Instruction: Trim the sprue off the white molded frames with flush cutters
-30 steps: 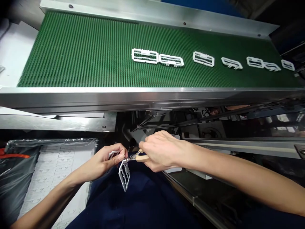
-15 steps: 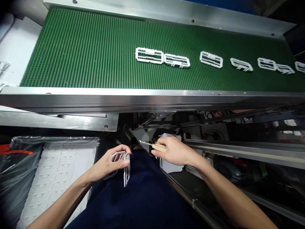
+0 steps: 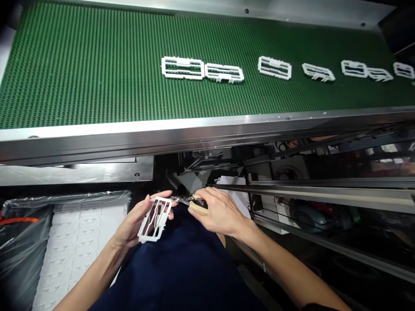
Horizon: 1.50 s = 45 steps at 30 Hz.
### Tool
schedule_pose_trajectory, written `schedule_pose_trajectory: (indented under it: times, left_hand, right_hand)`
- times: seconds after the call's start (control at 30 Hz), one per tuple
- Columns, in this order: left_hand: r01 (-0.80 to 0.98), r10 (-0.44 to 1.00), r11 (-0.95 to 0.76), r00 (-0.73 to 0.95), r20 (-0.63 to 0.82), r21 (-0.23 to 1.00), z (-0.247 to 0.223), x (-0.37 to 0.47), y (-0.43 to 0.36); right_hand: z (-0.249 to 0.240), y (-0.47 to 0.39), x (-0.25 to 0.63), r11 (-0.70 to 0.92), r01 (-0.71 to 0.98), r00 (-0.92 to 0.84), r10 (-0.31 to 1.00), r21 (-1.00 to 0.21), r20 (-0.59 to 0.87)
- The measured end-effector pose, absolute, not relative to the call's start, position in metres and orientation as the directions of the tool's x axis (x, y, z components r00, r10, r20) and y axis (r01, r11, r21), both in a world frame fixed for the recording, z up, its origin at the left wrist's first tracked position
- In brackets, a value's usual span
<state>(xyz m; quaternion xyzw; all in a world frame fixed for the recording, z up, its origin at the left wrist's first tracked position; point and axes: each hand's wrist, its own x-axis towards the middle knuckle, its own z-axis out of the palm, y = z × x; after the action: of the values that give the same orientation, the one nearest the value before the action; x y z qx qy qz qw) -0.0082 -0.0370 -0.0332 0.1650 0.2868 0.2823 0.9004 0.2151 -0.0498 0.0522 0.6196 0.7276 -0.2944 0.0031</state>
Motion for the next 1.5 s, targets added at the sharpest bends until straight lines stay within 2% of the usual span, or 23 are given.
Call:
schedule_pose_trajectory:
  times: [0.13, 0.37, 0.83, 0.93, 1.07, 1.13, 1.2, 1.37, 1.43, 1.5]
  left_hand:
    - [-0.371, 0.575, 0.806, 0.676, -0.461, 0.462, -0.024, -0.011, -0.037]
    - [-0.352, 0.585, 0.798, 0.649, -0.486, 0.49, -0.02, -0.009, -0.041]
    - [-0.312, 0.587, 0.789, 0.64, -0.496, 0.53, -0.017, -0.008, -0.039]
    - [-0.323, 0.587, 0.793, 0.634, -0.504, 0.517, -0.016, -0.007, -0.041]
    - [-0.392, 0.609, 0.791, 0.583, -0.538, 0.47, -0.015, -0.003, -0.038]
    - [-0.401, 0.61, 0.792, 0.55, -0.57, 0.46, -0.015, 0.0, -0.035]
    - [-0.37, 0.607, 0.794, 0.52, -0.6, 0.483, -0.016, 0.004, -0.033]
    - [-0.35, 0.733, 0.672, 0.436, -0.522, 0.653, -0.022, 0.018, -0.035]
    - [-0.37, 0.762, 0.642, 0.406, -0.505, 0.671, -0.024, 0.021, -0.037]
    - [-0.378, 0.731, 0.68, 0.423, -0.535, 0.629, -0.025, 0.023, -0.038]
  right_hand:
    - [0.055, -0.042, 0.209, 0.196, 0.891, -0.332, 0.896, -0.409, -0.296]
    - [0.059, -0.035, 0.214, 0.301, 0.889, -0.411, 0.858, -0.346, -0.308]
    - [0.057, -0.036, 0.218, 0.282, 0.88, -0.411, 0.856, -0.382, -0.315]
    - [0.055, -0.037, 0.219, 0.215, 0.861, -0.388, 0.863, -0.461, -0.322]
    - [0.048, -0.039, 0.216, -0.11, 0.742, -0.208, 0.9, -0.661, -0.383]
    - [0.044, -0.04, 0.209, -0.262, 0.649, -0.074, 0.913, -0.714, -0.402]
    - [0.04, -0.039, 0.197, -0.33, 0.566, -0.013, 0.913, -0.756, -0.409]
    - [0.03, -0.028, 0.158, -0.281, 0.443, -0.078, 0.934, -0.851, -0.348]
    - [0.028, -0.023, 0.15, -0.237, 0.46, -0.095, 0.945, -0.856, -0.313]
    - [0.027, -0.02, 0.151, -0.204, 0.464, -0.111, 0.952, -0.862, -0.285]
